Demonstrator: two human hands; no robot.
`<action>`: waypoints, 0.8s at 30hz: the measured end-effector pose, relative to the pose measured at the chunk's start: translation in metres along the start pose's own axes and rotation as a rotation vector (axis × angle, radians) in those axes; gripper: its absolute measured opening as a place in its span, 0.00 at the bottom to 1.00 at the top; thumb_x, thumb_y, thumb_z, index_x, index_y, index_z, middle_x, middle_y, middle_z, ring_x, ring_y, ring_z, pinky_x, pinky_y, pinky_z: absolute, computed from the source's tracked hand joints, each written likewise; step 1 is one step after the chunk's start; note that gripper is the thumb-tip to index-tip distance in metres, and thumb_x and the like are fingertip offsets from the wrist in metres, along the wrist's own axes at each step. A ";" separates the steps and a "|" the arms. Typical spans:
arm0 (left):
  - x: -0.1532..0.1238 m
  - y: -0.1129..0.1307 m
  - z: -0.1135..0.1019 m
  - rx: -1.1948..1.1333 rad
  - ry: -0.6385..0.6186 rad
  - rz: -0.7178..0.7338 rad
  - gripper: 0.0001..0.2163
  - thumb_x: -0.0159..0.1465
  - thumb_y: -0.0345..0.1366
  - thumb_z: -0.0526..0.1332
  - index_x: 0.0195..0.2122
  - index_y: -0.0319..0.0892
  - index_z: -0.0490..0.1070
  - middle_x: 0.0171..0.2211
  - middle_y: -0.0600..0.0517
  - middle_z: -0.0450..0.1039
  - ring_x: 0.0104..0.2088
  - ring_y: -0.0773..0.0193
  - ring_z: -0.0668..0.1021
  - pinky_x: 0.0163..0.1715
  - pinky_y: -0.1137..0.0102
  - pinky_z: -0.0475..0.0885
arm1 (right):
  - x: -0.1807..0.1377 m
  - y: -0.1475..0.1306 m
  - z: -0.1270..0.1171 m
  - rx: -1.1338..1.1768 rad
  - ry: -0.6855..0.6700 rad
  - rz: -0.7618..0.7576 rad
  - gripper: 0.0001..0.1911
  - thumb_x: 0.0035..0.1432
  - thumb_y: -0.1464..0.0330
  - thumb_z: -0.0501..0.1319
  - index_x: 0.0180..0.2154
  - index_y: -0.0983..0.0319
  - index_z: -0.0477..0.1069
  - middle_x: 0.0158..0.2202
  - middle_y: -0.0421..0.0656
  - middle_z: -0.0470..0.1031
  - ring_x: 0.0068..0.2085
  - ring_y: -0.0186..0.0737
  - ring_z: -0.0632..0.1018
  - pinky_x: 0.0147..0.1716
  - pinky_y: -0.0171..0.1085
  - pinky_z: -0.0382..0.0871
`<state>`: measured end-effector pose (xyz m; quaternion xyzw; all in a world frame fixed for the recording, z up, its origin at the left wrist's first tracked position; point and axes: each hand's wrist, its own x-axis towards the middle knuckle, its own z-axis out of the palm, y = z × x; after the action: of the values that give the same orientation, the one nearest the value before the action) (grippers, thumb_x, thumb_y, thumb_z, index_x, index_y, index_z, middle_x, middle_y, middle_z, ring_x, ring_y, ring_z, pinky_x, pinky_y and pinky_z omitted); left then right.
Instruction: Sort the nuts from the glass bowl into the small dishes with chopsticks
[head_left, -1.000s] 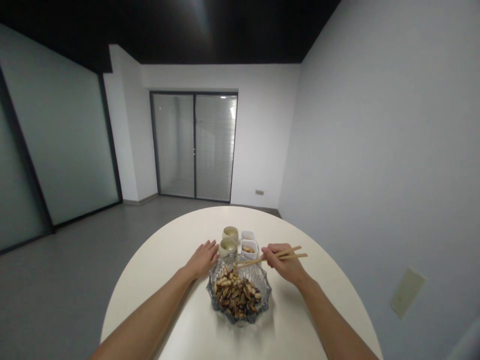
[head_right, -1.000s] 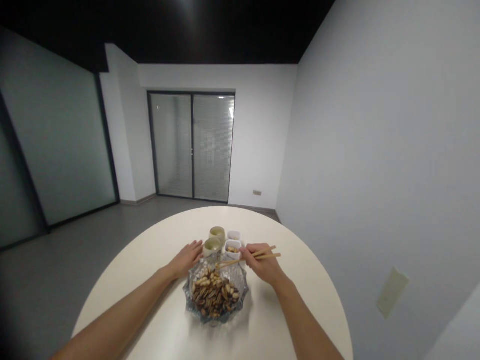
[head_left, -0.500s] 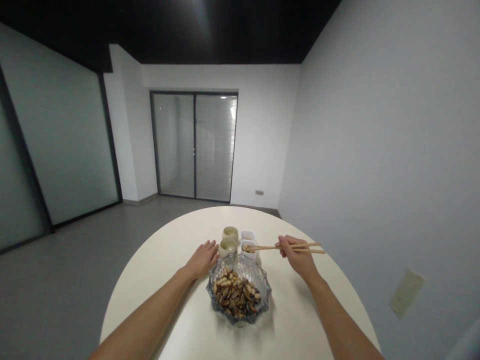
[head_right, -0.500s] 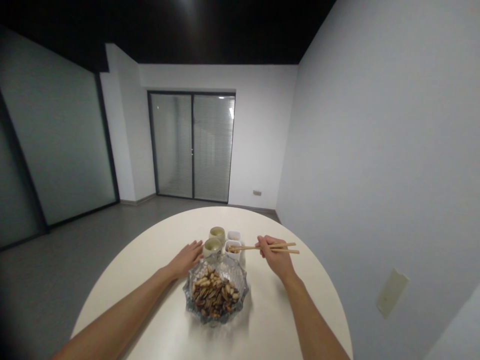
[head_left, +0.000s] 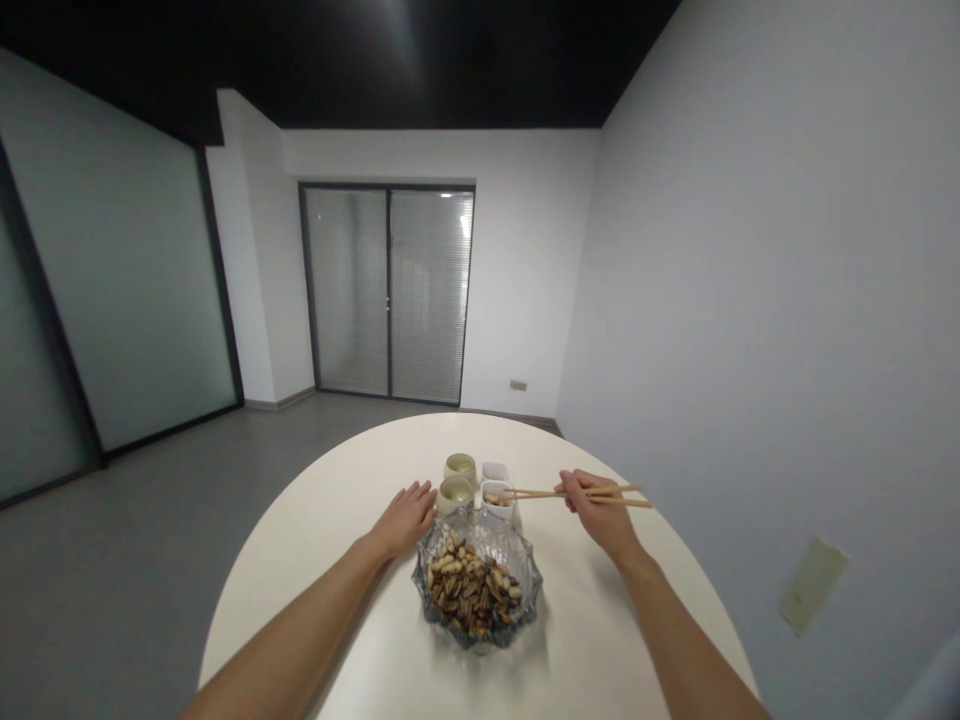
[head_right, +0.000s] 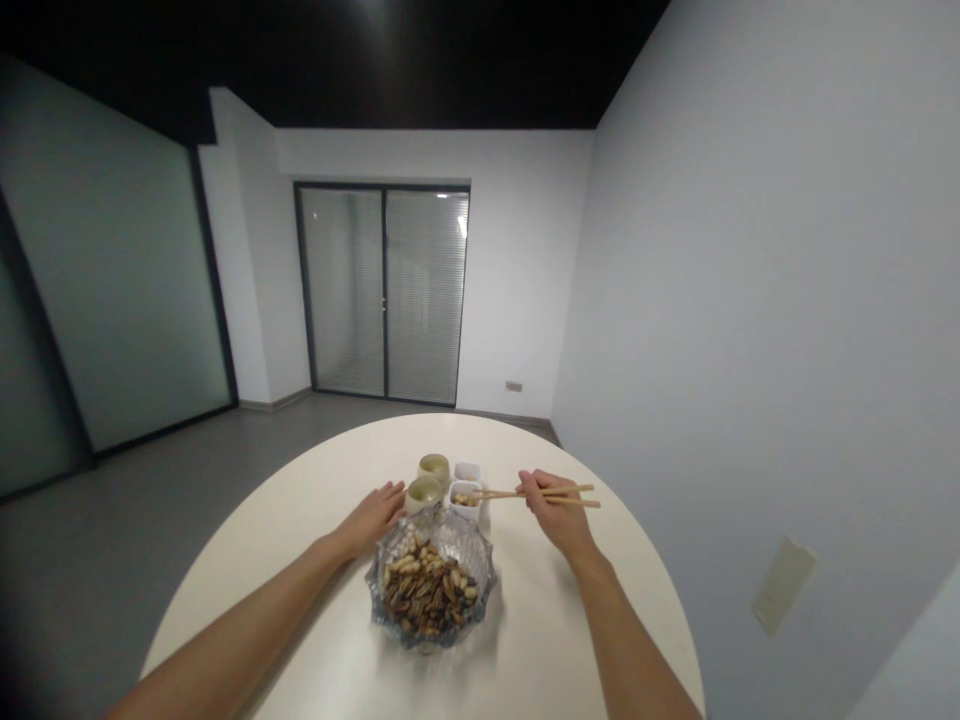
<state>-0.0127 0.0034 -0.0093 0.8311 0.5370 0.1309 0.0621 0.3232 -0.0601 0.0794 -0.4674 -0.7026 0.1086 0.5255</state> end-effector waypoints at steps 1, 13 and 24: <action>0.000 0.000 0.000 0.001 -0.002 -0.002 0.23 0.72 0.43 0.46 0.65 0.43 0.59 0.69 0.44 0.52 0.69 0.48 0.54 0.66 0.54 0.51 | 0.000 0.000 0.000 0.012 0.014 0.005 0.28 0.64 0.49 0.55 0.24 0.62 0.78 0.16 0.40 0.68 0.18 0.36 0.68 0.18 0.34 0.60; 0.001 0.003 -0.002 -0.001 -0.020 -0.009 0.24 0.72 0.44 0.46 0.67 0.43 0.56 0.69 0.43 0.50 0.69 0.47 0.53 0.66 0.53 0.50 | -0.007 -0.019 0.012 0.141 -0.240 0.038 0.30 0.63 0.48 0.55 0.22 0.63 0.77 0.13 0.40 0.68 0.17 0.34 0.68 0.18 0.32 0.61; 0.002 0.006 -0.004 0.041 -0.012 0.021 0.23 0.72 0.42 0.45 0.66 0.40 0.58 0.68 0.42 0.53 0.68 0.47 0.55 0.65 0.52 0.53 | -0.008 -0.016 0.016 0.156 -0.311 0.092 0.31 0.63 0.48 0.55 0.21 0.64 0.77 0.13 0.40 0.68 0.17 0.32 0.67 0.18 0.31 0.59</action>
<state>-0.0077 0.0025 -0.0039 0.8387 0.5303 0.1153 0.0468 0.3013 -0.0696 0.0778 -0.4343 -0.7427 0.2577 0.4397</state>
